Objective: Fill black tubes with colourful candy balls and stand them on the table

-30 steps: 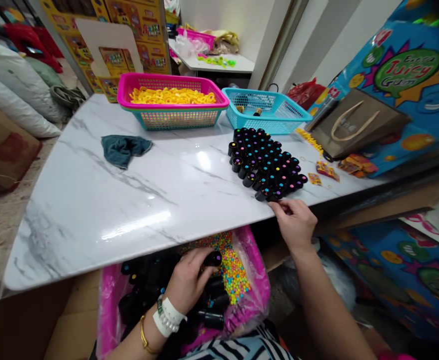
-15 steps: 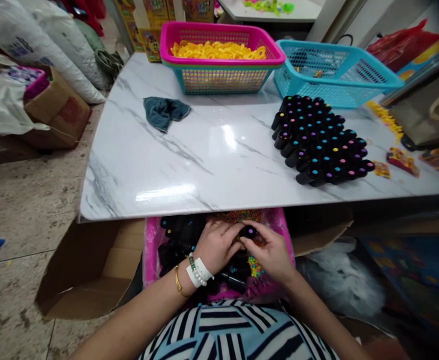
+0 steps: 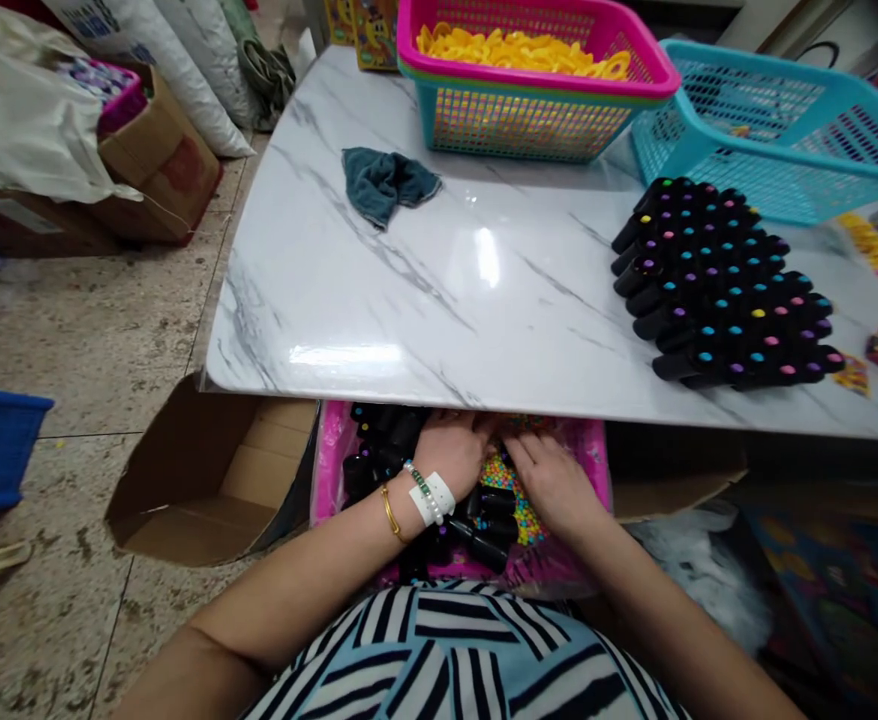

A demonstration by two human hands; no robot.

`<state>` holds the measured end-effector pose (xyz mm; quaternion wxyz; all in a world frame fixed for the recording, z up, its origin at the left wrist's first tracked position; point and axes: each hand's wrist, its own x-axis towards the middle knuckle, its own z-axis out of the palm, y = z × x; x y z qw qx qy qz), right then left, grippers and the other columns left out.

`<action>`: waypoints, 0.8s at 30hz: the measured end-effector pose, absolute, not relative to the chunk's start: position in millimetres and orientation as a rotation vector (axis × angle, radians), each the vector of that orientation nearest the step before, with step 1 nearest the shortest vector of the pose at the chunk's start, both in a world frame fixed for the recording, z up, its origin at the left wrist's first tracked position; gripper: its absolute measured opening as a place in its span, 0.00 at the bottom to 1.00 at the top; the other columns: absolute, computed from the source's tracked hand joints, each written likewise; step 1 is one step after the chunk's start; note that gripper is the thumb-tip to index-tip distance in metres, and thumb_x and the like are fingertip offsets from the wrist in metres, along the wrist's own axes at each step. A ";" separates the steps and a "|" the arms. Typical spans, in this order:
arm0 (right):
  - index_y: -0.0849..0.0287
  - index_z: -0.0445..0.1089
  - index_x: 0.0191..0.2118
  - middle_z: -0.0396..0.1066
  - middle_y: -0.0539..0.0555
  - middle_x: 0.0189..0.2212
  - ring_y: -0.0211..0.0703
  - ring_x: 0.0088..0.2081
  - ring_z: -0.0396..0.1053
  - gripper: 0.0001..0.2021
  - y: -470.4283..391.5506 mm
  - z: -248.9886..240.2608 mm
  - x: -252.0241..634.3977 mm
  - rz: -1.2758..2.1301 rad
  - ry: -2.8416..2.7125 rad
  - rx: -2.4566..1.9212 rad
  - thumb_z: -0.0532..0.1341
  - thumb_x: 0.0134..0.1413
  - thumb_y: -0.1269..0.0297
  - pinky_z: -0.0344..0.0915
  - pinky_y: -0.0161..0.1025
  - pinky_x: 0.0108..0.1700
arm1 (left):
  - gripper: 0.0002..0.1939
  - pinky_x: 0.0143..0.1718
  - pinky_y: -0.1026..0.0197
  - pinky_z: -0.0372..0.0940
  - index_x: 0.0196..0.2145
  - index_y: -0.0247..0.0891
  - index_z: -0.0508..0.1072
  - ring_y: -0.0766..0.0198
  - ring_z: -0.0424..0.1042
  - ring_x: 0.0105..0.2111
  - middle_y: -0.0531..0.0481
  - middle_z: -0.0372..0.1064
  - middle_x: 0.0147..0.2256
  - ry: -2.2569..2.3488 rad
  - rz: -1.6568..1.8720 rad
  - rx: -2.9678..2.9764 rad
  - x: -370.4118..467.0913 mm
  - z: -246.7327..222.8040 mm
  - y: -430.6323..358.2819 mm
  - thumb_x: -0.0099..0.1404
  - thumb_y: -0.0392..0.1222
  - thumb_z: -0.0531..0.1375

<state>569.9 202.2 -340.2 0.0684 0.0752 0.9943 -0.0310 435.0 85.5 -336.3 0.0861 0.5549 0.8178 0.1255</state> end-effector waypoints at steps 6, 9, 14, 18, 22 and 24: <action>0.60 0.68 0.40 0.69 0.58 0.39 0.50 0.42 0.67 0.10 196.0 -335.6 559.5 -0.500 2.887 0.057 0.55 0.54 0.78 0.68 0.44 0.42 | 0.14 0.51 0.47 0.62 0.48 0.32 0.72 0.48 0.68 0.48 0.37 0.71 0.46 2.465 0.360 1.603 433.1 -339.2 83.9 0.66 0.36 0.56; 0.58 0.66 0.45 0.69 0.56 0.41 0.45 0.42 0.68 0.14 204.3 -339.8 571.1 -1.054 2.899 0.250 0.57 0.53 0.76 0.69 0.42 0.44 | 0.13 0.50 0.48 0.63 0.46 0.33 0.72 0.49 0.69 0.46 0.37 0.71 0.44 2.479 0.401 1.596 433.2 -336.6 77.9 0.66 0.37 0.56; 0.56 0.68 0.44 0.70 0.54 0.40 0.42 0.39 0.70 0.13 213.4 -341.2 590.9 -1.430 2.850 0.622 0.62 0.52 0.71 0.70 0.41 0.42 | 0.10 0.49 0.47 0.64 0.39 0.33 0.74 0.48 0.69 0.46 0.38 0.71 0.42 2.442 0.390 1.628 433.2 -333.9 77.2 0.65 0.41 0.58; 0.56 0.69 0.43 0.71 0.54 0.41 0.43 0.42 0.70 0.12 214.2 -335.5 592.0 -1.618 2.804 0.703 0.64 0.51 0.69 0.70 0.41 0.45 | 0.14 0.49 0.48 0.65 0.44 0.33 0.73 0.48 0.69 0.46 0.38 0.71 0.42 2.407 0.396 1.595 434.1 -336.1 79.9 0.64 0.44 0.59; 0.56 0.70 0.43 0.72 0.54 0.40 0.43 0.41 0.72 0.14 213.7 -321.0 592.0 -1.775 2.733 0.759 0.66 0.50 0.65 0.71 0.40 0.43 | 0.21 0.52 0.49 0.64 0.58 0.40 0.64 0.51 0.67 0.49 0.40 0.68 0.49 2.423 0.514 1.659 434.5 -338.9 82.3 0.68 0.43 0.54; 0.55 0.71 0.43 0.73 0.54 0.39 0.43 0.41 0.71 0.13 212.3 -307.6 593.7 -1.719 2.826 0.786 0.67 0.49 0.65 0.70 0.40 0.44 | 0.22 0.54 0.49 0.63 0.59 0.45 0.63 0.53 0.67 0.49 0.42 0.67 0.49 2.375 0.523 1.721 433.8 -341.0 84.6 0.68 0.40 0.54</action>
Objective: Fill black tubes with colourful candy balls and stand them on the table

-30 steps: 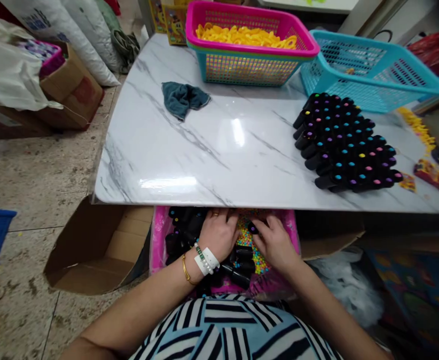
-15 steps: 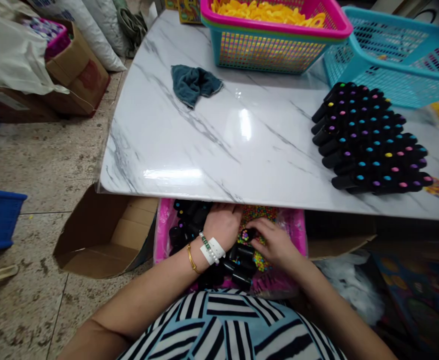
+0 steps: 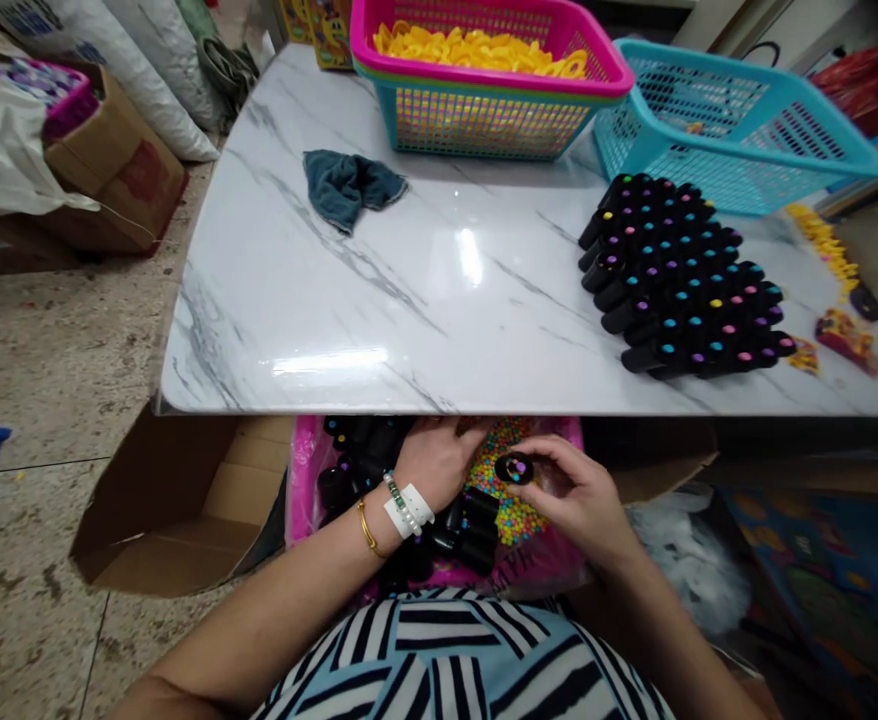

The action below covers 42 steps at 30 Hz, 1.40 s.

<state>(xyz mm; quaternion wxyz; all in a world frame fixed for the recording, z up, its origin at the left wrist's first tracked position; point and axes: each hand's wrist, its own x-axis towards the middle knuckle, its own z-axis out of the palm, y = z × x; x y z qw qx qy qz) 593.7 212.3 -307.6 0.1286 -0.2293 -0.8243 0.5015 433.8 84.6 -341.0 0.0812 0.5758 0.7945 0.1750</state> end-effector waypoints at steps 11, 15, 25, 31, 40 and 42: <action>0.58 0.71 0.30 0.68 0.49 0.25 0.38 0.26 0.63 0.11 265.7 -279.6 569.5 0.225 -2.106 -1.090 0.67 0.50 0.55 0.62 0.38 0.33 | 0.09 0.46 0.47 0.68 0.42 0.37 0.74 0.49 0.71 0.44 0.38 0.70 0.43 2.454 0.358 1.694 432.7 -346.0 90.0 0.66 0.39 0.57; 0.57 0.66 0.22 0.64 0.48 0.20 0.37 0.24 0.61 0.15 254.6 -284.3 568.7 0.207 -2.087 -1.045 0.64 0.54 0.56 0.59 0.36 0.29 | 0.09 0.43 0.51 0.70 0.41 0.33 0.70 0.52 0.72 0.40 0.38 0.70 0.40 2.466 0.462 1.568 433.5 -345.8 87.2 0.67 0.39 0.55; 0.59 0.68 0.52 0.75 0.58 0.44 0.44 0.43 0.74 0.22 188.4 -341.5 560.9 1.746 -2.019 -0.924 0.65 0.51 0.57 0.73 0.41 0.44 | 0.08 0.41 0.58 0.69 0.41 0.38 0.64 0.60 0.74 0.37 0.48 0.71 0.36 2.153 1.171 1.428 433.7 -349.2 82.1 0.63 0.37 0.56; 0.61 0.71 0.45 0.76 0.56 0.37 0.44 0.37 0.74 0.20 208.7 -348.3 564.0 1.818 -1.897 -1.043 0.67 0.47 0.56 0.74 0.39 0.38 | 0.18 0.45 0.52 0.68 0.50 0.34 0.64 0.53 0.72 0.43 0.40 0.72 0.43 2.141 0.927 1.543 431.7 -337.4 72.8 0.64 0.41 0.57; 0.53 0.69 0.56 0.67 0.62 0.50 0.53 0.46 0.69 0.19 214.8 -338.9 592.5 0.386 -3.110 -0.483 0.56 0.60 0.68 0.70 0.47 0.43 | 0.12 0.51 0.47 0.64 0.43 0.36 0.72 0.50 0.67 0.47 0.39 0.69 0.43 2.229 0.503 1.699 433.8 -336.3 71.5 0.63 0.42 0.58; 0.55 0.65 0.59 0.66 0.62 0.54 0.52 0.50 0.67 0.22 217.8 -340.0 595.3 0.383 -3.199 -0.232 0.54 0.60 0.72 0.69 0.47 0.48 | 0.21 0.52 0.49 0.64 0.53 0.39 0.68 0.51 0.66 0.49 0.41 0.67 0.47 2.189 0.532 1.749 434.2 -337.4 72.5 0.62 0.40 0.59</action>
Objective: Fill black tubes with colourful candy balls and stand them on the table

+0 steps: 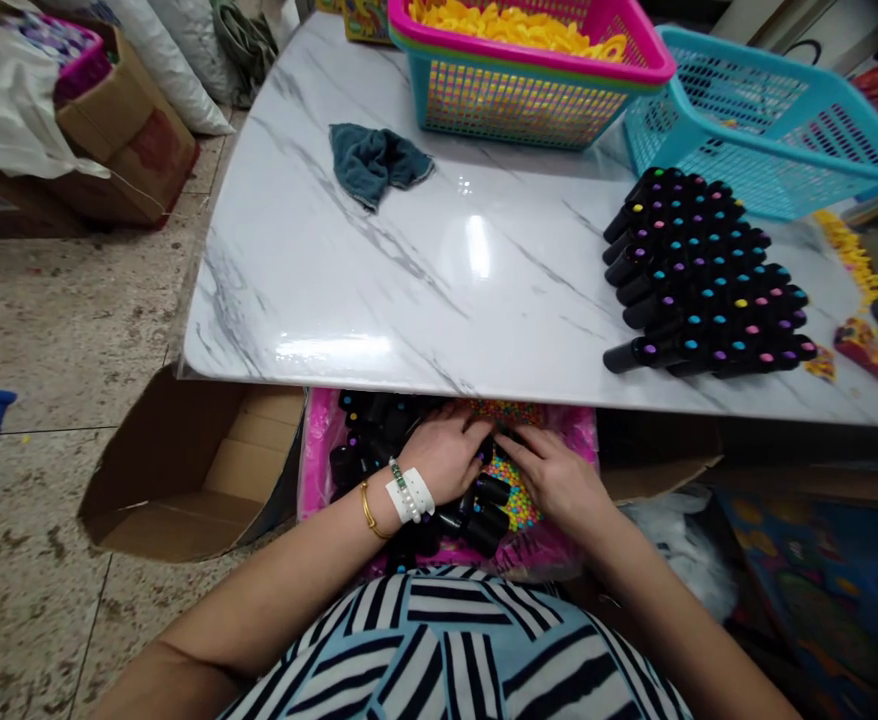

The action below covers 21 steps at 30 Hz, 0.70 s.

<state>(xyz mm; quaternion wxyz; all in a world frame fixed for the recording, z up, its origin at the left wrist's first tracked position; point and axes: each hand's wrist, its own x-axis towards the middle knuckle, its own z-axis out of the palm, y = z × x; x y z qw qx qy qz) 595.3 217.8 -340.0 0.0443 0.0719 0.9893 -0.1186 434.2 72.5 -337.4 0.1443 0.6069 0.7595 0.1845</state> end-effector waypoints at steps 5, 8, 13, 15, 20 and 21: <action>0.62 0.66 0.58 0.67 0.64 0.53 0.52 0.49 0.67 0.21 226.1 -336.9 594.6 -0.211 2.913 0.091 0.55 0.59 0.74 0.69 0.45 0.48 | 0.16 0.42 0.53 0.68 0.49 0.39 0.71 0.53 0.70 0.41 0.43 0.70 0.39 2.064 0.405 1.784 434.2 -338.2 76.7 0.64 0.43 0.57; 0.61 0.70 0.54 0.70 0.63 0.48 0.54 0.44 0.68 0.18 226.0 -329.6 587.6 -0.022 2.928 0.108 0.57 0.59 0.71 0.70 0.46 0.42 | 0.14 0.45 0.52 0.67 0.39 0.34 0.73 0.52 0.69 0.43 0.41 0.69 0.38 2.181 0.427 1.717 434.2 -336.6 77.4 0.66 0.47 0.55; 0.63 0.72 0.49 0.72 0.62 0.43 0.51 0.41 0.69 0.13 220.8 -333.1 581.8 -0.230 2.935 -0.037 0.57 0.59 0.70 0.70 0.46 0.42 | 0.21 0.45 0.53 0.67 0.50 0.38 0.69 0.51 0.68 0.46 0.41 0.68 0.45 2.120 0.465 1.769 432.2 -336.1 75.6 0.64 0.52 0.58; 0.61 0.71 0.48 0.72 0.60 0.44 0.49 0.44 0.69 0.12 221.8 -336.7 584.7 -0.532 2.919 -0.016 0.57 0.59 0.71 0.70 0.44 0.46 | 0.23 0.42 0.54 0.68 0.52 0.40 0.68 0.51 0.68 0.46 0.43 0.68 0.44 2.045 0.412 1.784 430.8 -337.2 75.4 0.62 0.52 0.60; 0.57 0.70 0.49 0.73 0.56 0.41 0.40 0.36 0.71 0.14 230.8 -328.9 595.4 -1.181 2.803 0.298 0.58 0.57 0.70 0.71 0.38 0.39 | 0.17 0.43 0.54 0.68 0.48 0.40 0.70 0.51 0.68 0.46 0.44 0.69 0.43 2.026 0.365 1.773 428.0 -339.2 76.0 0.62 0.46 0.60; 0.57 0.70 0.49 0.73 0.55 0.39 0.38 0.32 0.70 0.14 231.4 -325.7 596.5 -1.250 2.784 0.392 0.60 0.56 0.69 0.70 0.37 0.34 | 0.17 0.44 0.54 0.68 0.48 0.40 0.70 0.51 0.68 0.46 0.44 0.69 0.43 2.026 0.368 1.780 427.7 -339.2 76.2 0.62 0.44 0.60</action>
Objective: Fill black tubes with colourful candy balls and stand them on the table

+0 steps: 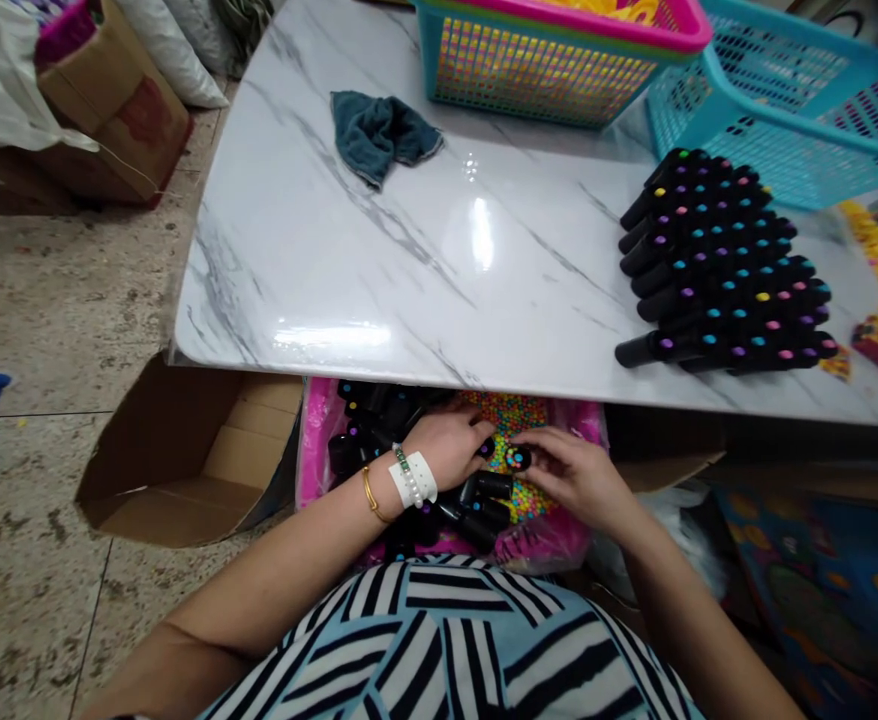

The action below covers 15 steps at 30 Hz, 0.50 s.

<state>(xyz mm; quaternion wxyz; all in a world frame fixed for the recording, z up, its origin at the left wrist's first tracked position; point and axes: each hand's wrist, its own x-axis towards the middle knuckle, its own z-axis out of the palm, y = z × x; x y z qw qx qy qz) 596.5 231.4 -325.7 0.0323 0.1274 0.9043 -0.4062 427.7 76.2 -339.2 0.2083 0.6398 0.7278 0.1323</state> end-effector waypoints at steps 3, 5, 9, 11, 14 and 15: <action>0.57 0.71 0.48 0.72 0.55 0.37 0.37 0.29 0.68 0.14 228.6 -318.0 596.1 -1.347 2.807 0.531 0.62 0.54 0.66 0.68 0.35 0.31 | 0.17 0.46 0.53 0.67 0.49 0.39 0.70 0.51 0.68 0.47 0.43 0.69 0.43 2.025 0.371 1.786 427.4 -338.7 77.4 0.61 0.41 0.59; 0.56 0.72 0.47 0.72 0.55 0.40 0.38 0.31 0.69 0.13 224.5 -313.5 594.2 -1.367 2.865 0.541 0.63 0.54 0.66 0.69 0.36 0.32 | 0.18 0.47 0.52 0.67 0.49 0.38 0.70 0.50 0.67 0.47 0.43 0.69 0.43 2.028 0.378 1.761 427.6 -338.1 78.2 0.61 0.40 0.59; 0.55 0.72 0.45 0.71 0.55 0.41 0.36 0.29 0.68 0.13 218.8 -298.1 592.2 -1.409 3.090 0.827 0.65 0.52 0.67 0.69 0.36 0.32 | 0.19 0.49 0.51 0.67 0.51 0.37 0.69 0.50 0.68 0.49 0.41 0.69 0.45 2.025 0.461 1.714 428.3 -337.3 77.3 0.63 0.43 0.59; 0.56 0.72 0.45 0.71 0.55 0.41 0.39 0.32 0.69 0.14 218.4 -288.1 591.9 -1.328 3.290 1.011 0.67 0.50 0.67 0.70 0.38 0.34 | 0.20 0.51 0.51 0.66 0.53 0.37 0.68 0.51 0.68 0.49 0.41 0.69 0.47 2.013 0.529 1.705 428.2 -337.7 76.0 0.64 0.44 0.58; 0.57 0.71 0.46 0.71 0.57 0.43 0.46 0.42 0.71 0.16 219.6 -276.8 590.0 -1.051 3.537 1.072 0.68 0.48 0.69 0.71 0.45 0.45 | 0.19 0.51 0.50 0.67 0.51 0.36 0.69 0.51 0.70 0.48 0.41 0.70 0.47 2.005 0.559 1.661 427.4 -339.6 75.5 0.65 0.44 0.58; 0.57 0.70 0.46 0.71 0.58 0.44 0.48 0.45 0.71 0.17 220.3 -275.1 589.2 -0.934 3.586 1.004 0.67 0.48 0.70 0.70 0.47 0.48 | 0.18 0.50 0.50 0.67 0.50 0.35 0.69 0.51 0.70 0.48 0.40 0.71 0.46 2.010 0.553 1.638 427.2 -340.1 76.0 0.65 0.45 0.58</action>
